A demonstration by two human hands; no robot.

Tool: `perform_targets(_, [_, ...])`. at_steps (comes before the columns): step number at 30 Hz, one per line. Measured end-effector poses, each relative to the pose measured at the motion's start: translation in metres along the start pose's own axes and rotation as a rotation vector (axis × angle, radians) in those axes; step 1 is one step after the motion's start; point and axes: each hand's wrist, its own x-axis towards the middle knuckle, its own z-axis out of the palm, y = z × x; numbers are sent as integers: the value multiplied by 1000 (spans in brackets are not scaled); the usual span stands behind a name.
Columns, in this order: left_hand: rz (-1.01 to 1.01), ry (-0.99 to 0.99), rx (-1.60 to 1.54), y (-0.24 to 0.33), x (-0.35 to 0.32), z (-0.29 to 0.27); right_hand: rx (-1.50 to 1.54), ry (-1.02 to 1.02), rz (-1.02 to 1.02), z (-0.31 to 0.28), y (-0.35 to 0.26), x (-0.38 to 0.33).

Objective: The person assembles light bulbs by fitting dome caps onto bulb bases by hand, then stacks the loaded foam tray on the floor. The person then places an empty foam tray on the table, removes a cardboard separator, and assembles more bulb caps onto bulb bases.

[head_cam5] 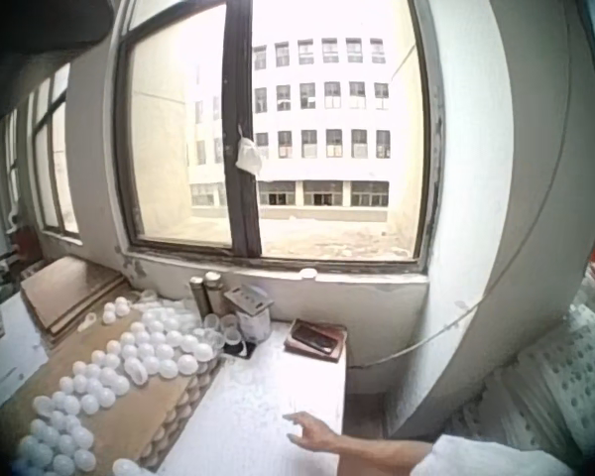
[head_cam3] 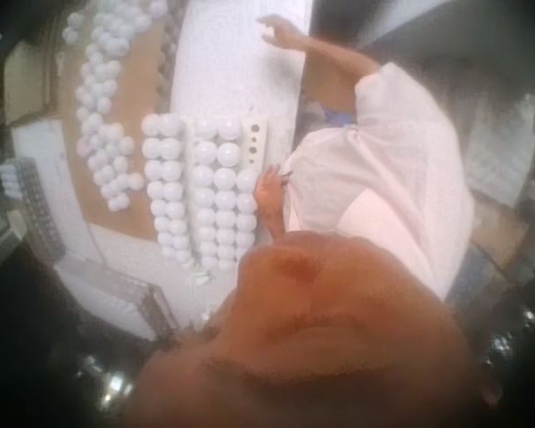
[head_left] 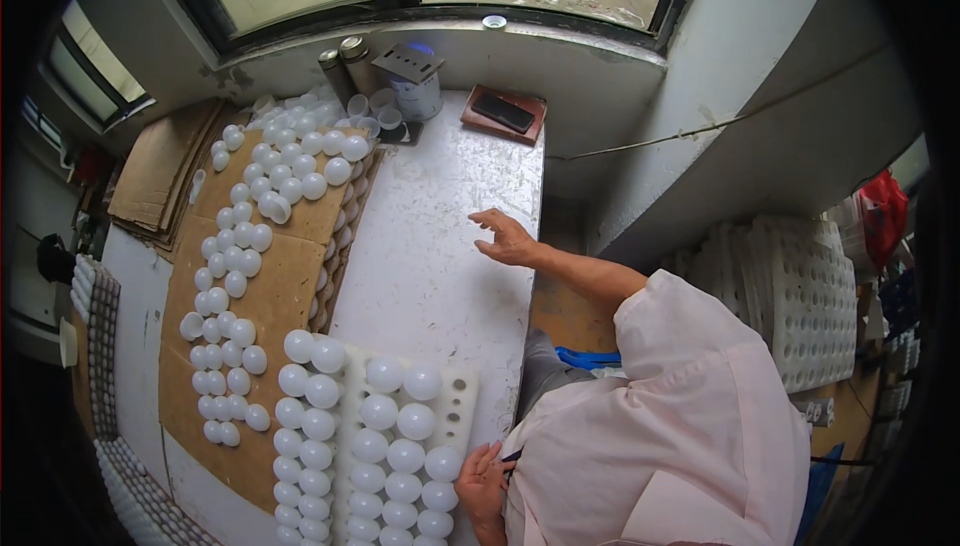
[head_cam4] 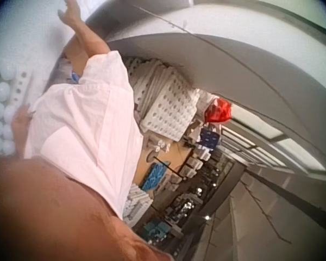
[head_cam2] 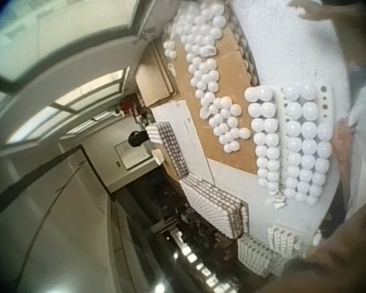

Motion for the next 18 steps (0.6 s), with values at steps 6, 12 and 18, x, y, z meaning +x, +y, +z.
perform_targets(6, [-79, 66, 41, 31, 73, 75, -398, 302, 245, -104, 177, 157])
perform_targets(12, [-92, -198, 141, 70, 227, 167, -477, -20, 499, -163, 276, 243])
perform_targets(18, [-88, -258, 125, 105, 400, 262, -364, -433, 514, -192, 270, 273])
